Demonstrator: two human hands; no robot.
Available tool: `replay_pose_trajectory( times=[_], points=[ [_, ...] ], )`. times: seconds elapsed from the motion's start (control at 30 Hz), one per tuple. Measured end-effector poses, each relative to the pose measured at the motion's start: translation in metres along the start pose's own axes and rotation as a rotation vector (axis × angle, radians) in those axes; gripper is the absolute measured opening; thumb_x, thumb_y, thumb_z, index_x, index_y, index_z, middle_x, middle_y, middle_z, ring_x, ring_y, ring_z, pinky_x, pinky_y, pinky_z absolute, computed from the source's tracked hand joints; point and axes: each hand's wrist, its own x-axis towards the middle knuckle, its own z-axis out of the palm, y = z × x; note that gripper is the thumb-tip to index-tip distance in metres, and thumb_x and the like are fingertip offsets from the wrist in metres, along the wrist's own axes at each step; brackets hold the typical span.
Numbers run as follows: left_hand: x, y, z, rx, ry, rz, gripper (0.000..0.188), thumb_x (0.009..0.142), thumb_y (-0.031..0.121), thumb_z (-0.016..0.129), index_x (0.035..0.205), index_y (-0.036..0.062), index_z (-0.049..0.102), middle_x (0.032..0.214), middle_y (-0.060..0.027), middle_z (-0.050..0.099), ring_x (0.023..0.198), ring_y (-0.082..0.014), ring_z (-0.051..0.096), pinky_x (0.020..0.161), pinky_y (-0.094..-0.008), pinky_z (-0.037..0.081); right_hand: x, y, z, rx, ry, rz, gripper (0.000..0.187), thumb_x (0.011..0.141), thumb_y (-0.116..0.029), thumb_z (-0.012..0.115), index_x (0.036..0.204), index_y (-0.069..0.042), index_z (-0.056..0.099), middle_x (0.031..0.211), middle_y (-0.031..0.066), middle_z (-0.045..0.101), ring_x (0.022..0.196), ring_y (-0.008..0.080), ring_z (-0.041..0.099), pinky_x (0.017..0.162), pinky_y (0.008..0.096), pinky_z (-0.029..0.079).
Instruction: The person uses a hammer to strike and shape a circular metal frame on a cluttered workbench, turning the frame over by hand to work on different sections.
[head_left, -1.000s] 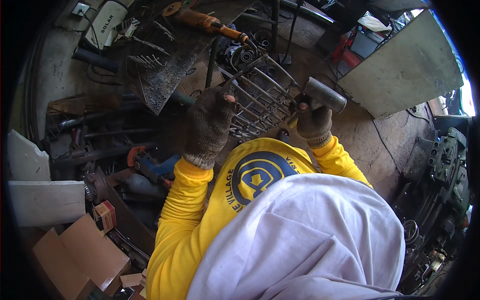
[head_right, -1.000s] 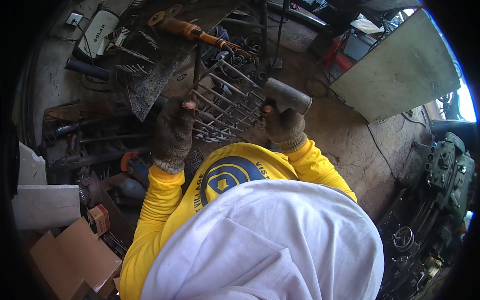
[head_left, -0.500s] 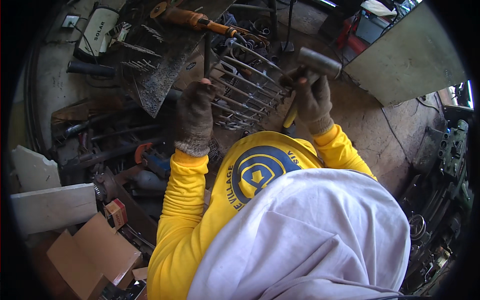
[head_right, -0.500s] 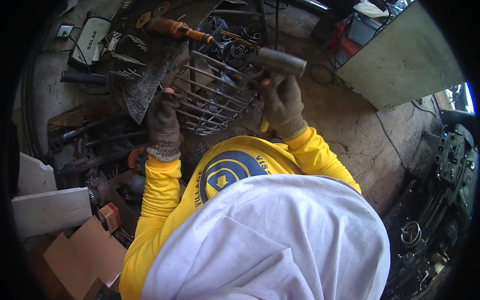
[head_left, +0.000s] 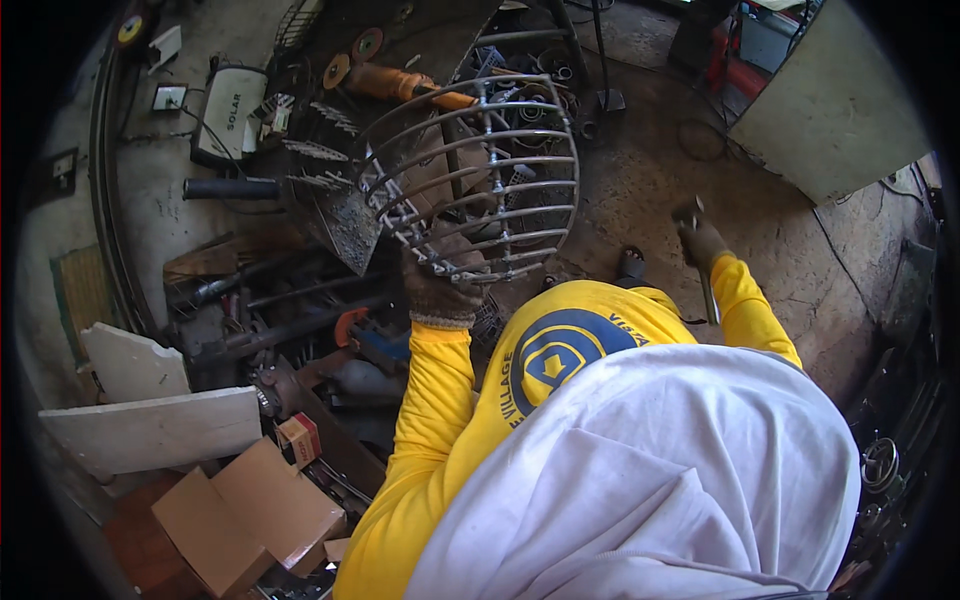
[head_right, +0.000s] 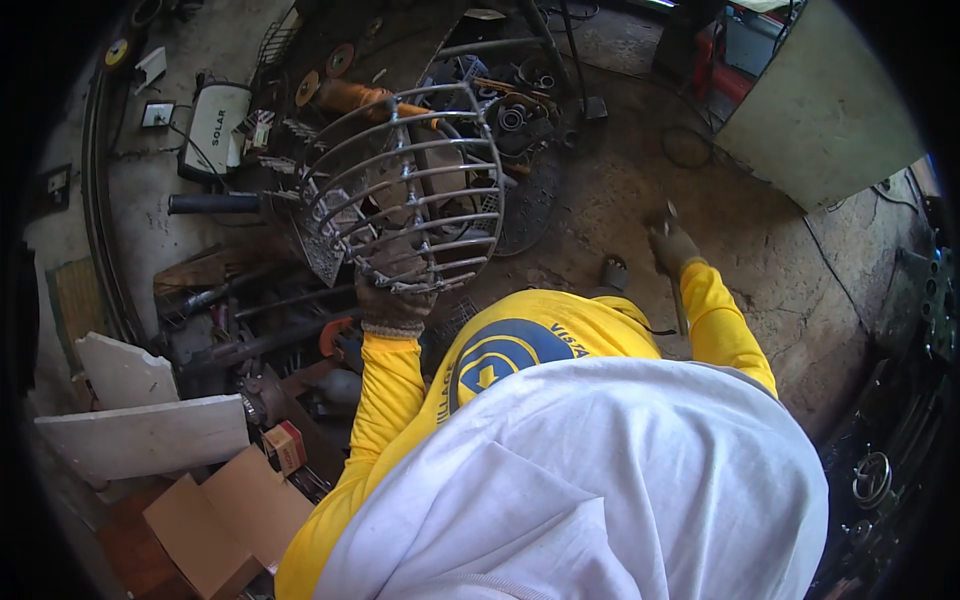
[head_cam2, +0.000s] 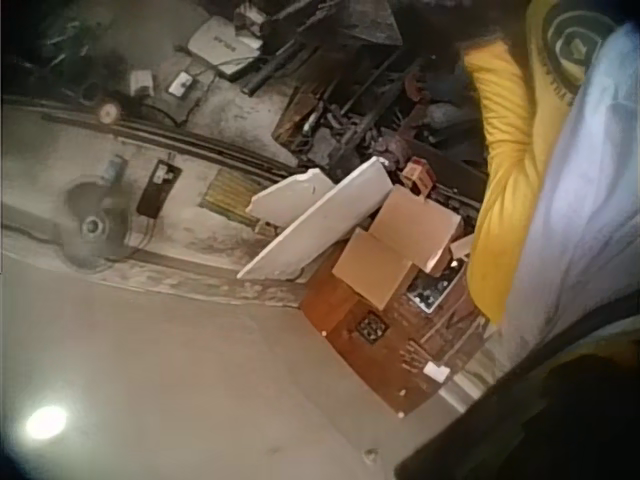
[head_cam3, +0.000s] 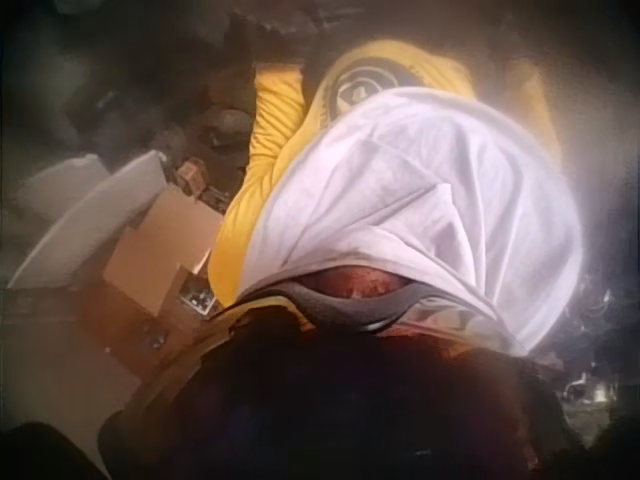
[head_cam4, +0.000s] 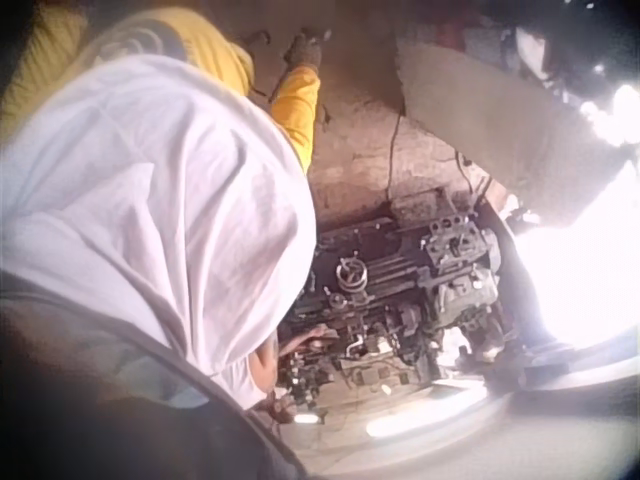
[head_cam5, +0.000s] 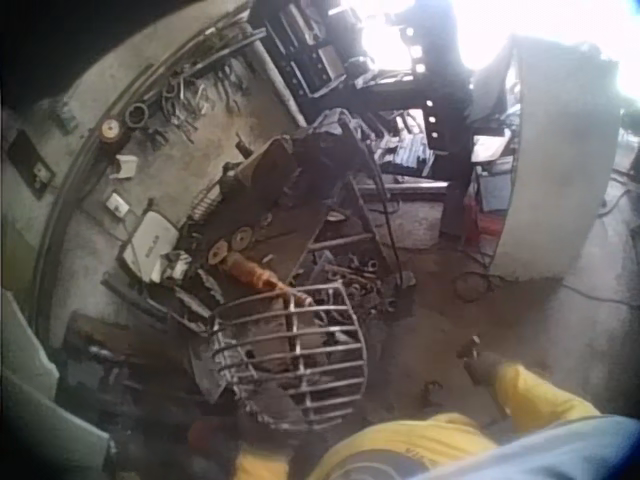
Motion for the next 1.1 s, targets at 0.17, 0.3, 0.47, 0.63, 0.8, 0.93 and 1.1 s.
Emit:
replay_pose_trajectory(
  times=[0.17,0.3,0.47,0.63,0.8,0.93,1.1],
  points=[
    [0.007,0.004,-0.007,0.027,-0.162,-0.059,0.026,0.089,0.039,0.052,0.079,0.0161,0.06,0.079,-0.0001,0.063,0.076,-0.0162,0.06,0.071,-0.038,0.051,0.007,0.161,-0.021,-0.327,-0.091,0.336,0.039,0.09,-0.033,0.06,0.114,-0.004,0.056,0.082,0.0103,0.062,0.068,0.0211,0.059,0.061,0.0364,0.05],
    [0.021,0.006,-0.012,0.0,-0.106,-0.056,0.028,0.09,0.039,0.05,0.078,0.016,0.059,0.077,0.0001,0.062,0.074,-0.0161,0.059,0.071,-0.0375,0.051,-0.009,0.25,-0.038,-0.349,-0.127,0.546,0.04,0.088,-0.035,0.06,0.112,-0.004,0.059,0.085,0.0128,0.064,0.07,0.0232,0.06,0.062,0.0385,0.049],
    [0.031,-0.002,-0.009,0.075,0.022,0.034,0.03,0.091,0.04,0.049,0.075,0.016,0.058,0.075,0.0005,0.061,0.071,-0.016,0.058,0.07,-0.0369,0.05,0.011,0.267,-0.04,-0.327,-0.133,0.5,0.042,0.087,-0.038,0.06,0.11,-0.003,0.063,0.09,0.0158,0.067,0.072,0.0259,0.06,0.064,0.0412,0.049],
    [0.037,0.001,-0.002,1.259,0.48,0.334,0.032,0.092,0.04,0.047,0.073,0.0159,0.057,0.073,0.0008,0.06,0.069,-0.0159,0.057,0.07,-0.0363,0.05,0.057,0.225,-0.026,-0.411,-0.032,0.133,0.042,0.087,-0.036,0.059,0.113,-0.004,0.061,0.089,0.0183,0.067,0.073,0.0281,0.062,0.062,0.0426,0.049],
    [0.061,-0.025,0.031,0.411,0.539,0.339,0.039,0.092,0.043,0.041,0.073,0.0156,0.062,0.073,-0.0007,0.066,0.07,-0.0208,0.065,0.075,-0.0455,0.053,0.031,0.081,-0.027,-0.244,0.04,0.122,0.036,0.086,-0.03,0.062,0.111,-0.004,0.059,0.078,0.0122,0.064,0.061,0.0252,0.062,0.054,0.0415,0.049],
    [0.059,-0.017,0.026,0.442,0.52,0.344,0.044,0.093,0.043,0.038,0.082,0.0132,0.068,0.078,-0.0031,0.07,0.073,-0.0244,0.067,0.081,-0.0506,0.052,0.052,0.104,-0.024,-0.225,0.073,0.08,0.033,0.085,-0.027,0.063,0.109,-0.005,0.06,0.076,0.0102,0.063,0.057,0.0234,0.06,0.052,0.0403,0.048],
    [0.077,-0.035,0.057,0.451,0.672,0.416,0.043,0.093,0.042,0.038,0.083,0.0123,0.067,0.079,-0.0046,0.069,0.072,-0.0238,0.067,0.083,-0.0511,0.052,0.051,0.174,-0.02,-0.218,0.081,0.051,0.029,0.082,-0.023,0.066,0.105,-0.005,0.062,0.078,0.0112,0.064,0.059,0.0214,0.059,0.052,0.0406,0.047]
  ],
)
